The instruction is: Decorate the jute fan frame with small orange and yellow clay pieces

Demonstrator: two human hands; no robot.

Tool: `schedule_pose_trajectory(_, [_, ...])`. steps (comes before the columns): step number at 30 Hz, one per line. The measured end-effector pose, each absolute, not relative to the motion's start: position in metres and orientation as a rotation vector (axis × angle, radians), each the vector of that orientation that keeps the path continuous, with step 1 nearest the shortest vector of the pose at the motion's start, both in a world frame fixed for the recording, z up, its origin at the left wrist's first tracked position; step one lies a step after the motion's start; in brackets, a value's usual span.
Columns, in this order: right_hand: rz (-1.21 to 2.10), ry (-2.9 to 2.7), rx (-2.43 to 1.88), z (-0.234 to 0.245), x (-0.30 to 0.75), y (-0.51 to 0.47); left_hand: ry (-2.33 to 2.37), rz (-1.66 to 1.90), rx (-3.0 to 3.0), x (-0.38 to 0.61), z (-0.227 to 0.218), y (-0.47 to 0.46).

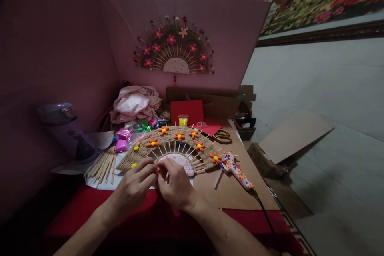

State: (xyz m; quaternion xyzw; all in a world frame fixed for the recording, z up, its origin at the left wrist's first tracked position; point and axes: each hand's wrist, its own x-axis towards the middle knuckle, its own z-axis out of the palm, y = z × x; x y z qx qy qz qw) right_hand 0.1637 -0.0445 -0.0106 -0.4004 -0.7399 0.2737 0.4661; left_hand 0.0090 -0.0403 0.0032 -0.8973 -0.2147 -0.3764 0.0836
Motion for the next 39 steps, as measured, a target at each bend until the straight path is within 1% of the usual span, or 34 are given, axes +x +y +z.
schedule_pose_trajectory(4, [0.469, -1.817, -0.972, -0.012, 0.164, -0.046, -0.699, -1.193, -2.693, 0.008, 0.004, -0.04])
schedule_pose_trajectory(7, [0.299, -1.759, -0.977, -0.014, 0.164, -0.047, -0.856, -1.452, -2.621, 0.007, 0.003, -0.043])
schedule_pose_trajectory(9, [0.171, -1.747, -0.974, -0.016, 0.164, -0.048, -1.109, -1.659, -2.574, 0.01, 0.001, -0.047])
schedule_pose_trajectory(11, [0.105, -1.78, -0.964, -0.018, 0.163, -0.051, -1.467, -1.841, -2.568, 0.014, -0.003, -0.051])
schedule_pose_trajectory(13, [0.109, -1.823, -0.97, -0.021, 0.162, -0.054, -1.764, -1.976, -2.586, 0.02, -0.008, -0.055])
schedule_pose_trajectory(15, [0.126, -1.846, -0.988, -0.024, 0.16, -0.057, -1.885, -2.058, -2.588, 0.024, -0.011, -0.057])
schedule_pose_trajectory(18, [0.05, -1.877, -1.004, -0.03, 0.158, -0.06, -1.938, -2.004, -2.556, 0.026, -0.014, -0.06])
schedule_pose_trajectory(22, [-0.121, -1.977, -0.982, -0.032, 0.16, -0.059, -1.898, -1.72, -2.529, 0.026, -0.018, -0.065])
schedule_pose_trajectory(24, [-0.158, -2.035, -0.977, -0.031, 0.161, -0.058, -1.861, -1.654, -2.528, 0.026, -0.019, -0.066])
schedule_pose_trajectory(27, [-0.142, -2.092, -0.976, -0.028, 0.161, -0.058, -1.897, -1.636, -2.504, 0.027, -0.021, -0.066])
schedule_pose_trajectory(31, [-0.15, -2.169, -0.978, -0.026, 0.16, -0.057, -1.951, -1.704, -2.424, 0.025, -0.021, -0.064])
schedule_pose_trajectory(35, [-0.038, -2.25, -0.943, -0.029, 0.159, -0.055, -1.664, -1.592, -2.514, 0.019, -0.024, -0.063])
schedule_pose_trajectory(37, [0.103, -2.24, -0.919, -0.028, 0.159, -0.053, -1.509, -1.537, -2.57, 0.016, -0.024, -0.062])
schedule_pose_trajectory(39, [0.265, -2.156, -0.901, -0.025, 0.16, -0.051, -1.468, -1.589, -2.6, 0.012, -0.022, -0.059])
